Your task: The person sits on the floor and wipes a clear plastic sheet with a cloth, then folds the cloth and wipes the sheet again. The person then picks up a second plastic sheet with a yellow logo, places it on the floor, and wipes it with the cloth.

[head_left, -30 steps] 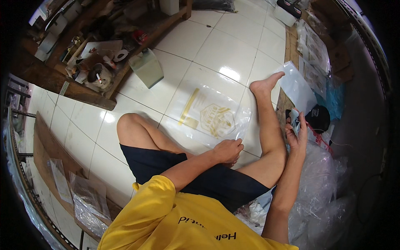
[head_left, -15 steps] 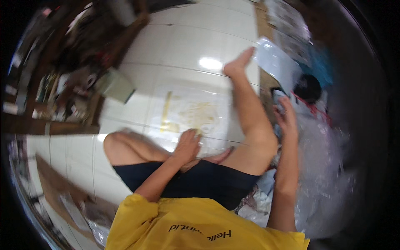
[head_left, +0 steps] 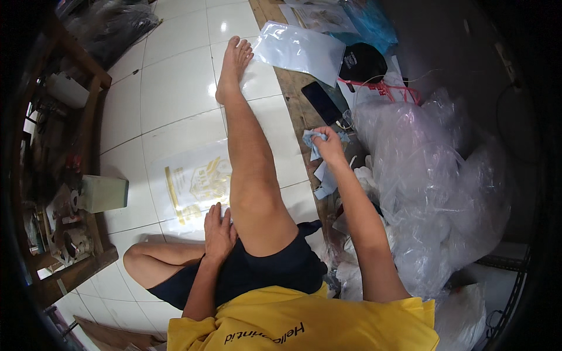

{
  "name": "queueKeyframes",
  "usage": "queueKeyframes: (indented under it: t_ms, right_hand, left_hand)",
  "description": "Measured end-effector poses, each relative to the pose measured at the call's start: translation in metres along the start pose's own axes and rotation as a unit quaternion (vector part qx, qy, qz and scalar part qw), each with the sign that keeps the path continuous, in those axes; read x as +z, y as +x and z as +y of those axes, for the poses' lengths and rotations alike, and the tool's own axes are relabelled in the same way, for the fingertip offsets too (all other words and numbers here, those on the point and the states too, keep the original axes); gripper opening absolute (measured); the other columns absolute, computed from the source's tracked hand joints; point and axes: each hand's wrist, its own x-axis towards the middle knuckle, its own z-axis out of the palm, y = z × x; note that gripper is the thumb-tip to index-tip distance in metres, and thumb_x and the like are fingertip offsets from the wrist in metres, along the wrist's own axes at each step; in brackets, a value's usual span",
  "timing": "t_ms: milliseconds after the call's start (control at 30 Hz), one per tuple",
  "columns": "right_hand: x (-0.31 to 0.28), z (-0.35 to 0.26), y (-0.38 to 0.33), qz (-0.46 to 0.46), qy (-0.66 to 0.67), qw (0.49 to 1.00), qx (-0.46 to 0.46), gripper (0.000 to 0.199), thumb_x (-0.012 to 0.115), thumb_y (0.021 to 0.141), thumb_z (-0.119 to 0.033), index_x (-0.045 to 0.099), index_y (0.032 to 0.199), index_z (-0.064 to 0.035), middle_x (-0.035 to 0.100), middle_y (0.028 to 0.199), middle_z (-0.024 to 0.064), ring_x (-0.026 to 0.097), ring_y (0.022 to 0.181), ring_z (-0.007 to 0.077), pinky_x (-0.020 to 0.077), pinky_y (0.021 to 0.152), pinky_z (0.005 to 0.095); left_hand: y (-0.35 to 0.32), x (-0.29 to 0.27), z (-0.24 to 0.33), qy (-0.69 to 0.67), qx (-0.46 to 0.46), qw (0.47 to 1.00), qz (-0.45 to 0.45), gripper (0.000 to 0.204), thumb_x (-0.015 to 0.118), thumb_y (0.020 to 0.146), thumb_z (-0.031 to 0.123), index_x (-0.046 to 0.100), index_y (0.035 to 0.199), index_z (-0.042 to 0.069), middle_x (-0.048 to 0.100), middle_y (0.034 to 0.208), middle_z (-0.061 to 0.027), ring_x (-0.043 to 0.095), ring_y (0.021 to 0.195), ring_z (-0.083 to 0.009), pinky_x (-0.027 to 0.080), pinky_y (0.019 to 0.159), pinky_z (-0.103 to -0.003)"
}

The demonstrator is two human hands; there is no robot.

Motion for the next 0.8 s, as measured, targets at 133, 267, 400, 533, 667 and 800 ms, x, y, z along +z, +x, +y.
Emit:
queueKeyframes:
  t_ms: [133,267,400,533,667,800]
  right_hand:
    - [-0.012,0.005,0.020,0.064,-0.085,0.994,-0.010,0.023,0.071,0.084,-0.016,0.068,0.104,-0.0048,0.073,0.096,0.0110,0.069,0.086,0.0243,0.0535,0.080,0.0370]
    - [-0.029,0.003,0.002,0.131,-0.189,0.971,-0.069,0.025,0.070,0.087,-0.018,0.068,0.108,-0.0051,0.074,0.101,0.0149,0.070,0.093,0.0315,0.0534,0.086,0.0418]
    - [-0.070,0.012,-0.019,0.192,-0.245,0.945,-0.098,0.026,0.068,0.089,-0.017,0.068,0.111,-0.0043,0.071,0.107,0.0198,0.069,0.097,0.0361,0.0531,0.087,0.0451]
    - [-0.087,0.027,-0.010,0.177,-0.299,0.937,-0.021,0.034,0.069,0.088,-0.015,0.064,0.121,-0.0052,0.069,0.108,0.0233,0.067,0.104,0.0383,0.0521,0.091,0.0474]
    - [-0.057,0.050,0.003,0.208,-0.404,0.889,-0.064,0.045,0.076,0.087,-0.021,0.061,0.125,-0.0030,0.071,0.101,0.0190,0.069,0.093,0.0380,0.0537,0.086,0.0442]
    - [-0.059,0.065,0.009,0.174,-0.415,0.892,-0.049,0.037,0.072,0.091,-0.020,0.061,0.123,-0.0047,0.069,0.106,0.0148,0.068,0.097,0.0326,0.0546,0.085,0.0416]
  left_hand:
    - [0.003,-0.012,0.009,-0.070,-0.054,0.996,-0.030,0.046,0.068,0.083,0.011,0.062,0.127,-0.002,0.042,0.148,-0.0305,0.036,0.139,-0.0482,0.028,0.117,-0.056]
    - [-0.002,-0.013,0.003,-0.110,-0.093,0.987,-0.067,0.045,0.068,0.082,0.010,0.063,0.126,-0.002,0.042,0.148,-0.0304,0.037,0.139,-0.0476,0.028,0.117,-0.056]
    - [-0.014,-0.012,0.004,-0.048,-0.057,0.997,-0.016,0.045,0.068,0.084,0.009,0.063,0.127,-0.001,0.044,0.146,-0.0301,0.040,0.137,-0.0470,0.029,0.117,-0.057]
    - [-0.019,-0.011,0.004,-0.017,-0.016,1.000,0.006,0.044,0.067,0.086,0.010,0.062,0.128,0.000,0.046,0.145,-0.0292,0.041,0.136,-0.0464,0.030,0.116,-0.057]
    - [-0.017,-0.018,0.013,-0.001,-0.034,0.999,0.005,0.044,0.068,0.086,0.011,0.062,0.128,-0.002,0.046,0.145,-0.0284,0.042,0.135,-0.0458,0.030,0.115,-0.056]
    - [-0.023,-0.019,0.012,-0.004,-0.045,0.999,0.017,0.044,0.068,0.086,0.011,0.062,0.127,-0.003,0.046,0.145,-0.0279,0.043,0.134,-0.0455,0.031,0.116,-0.054]
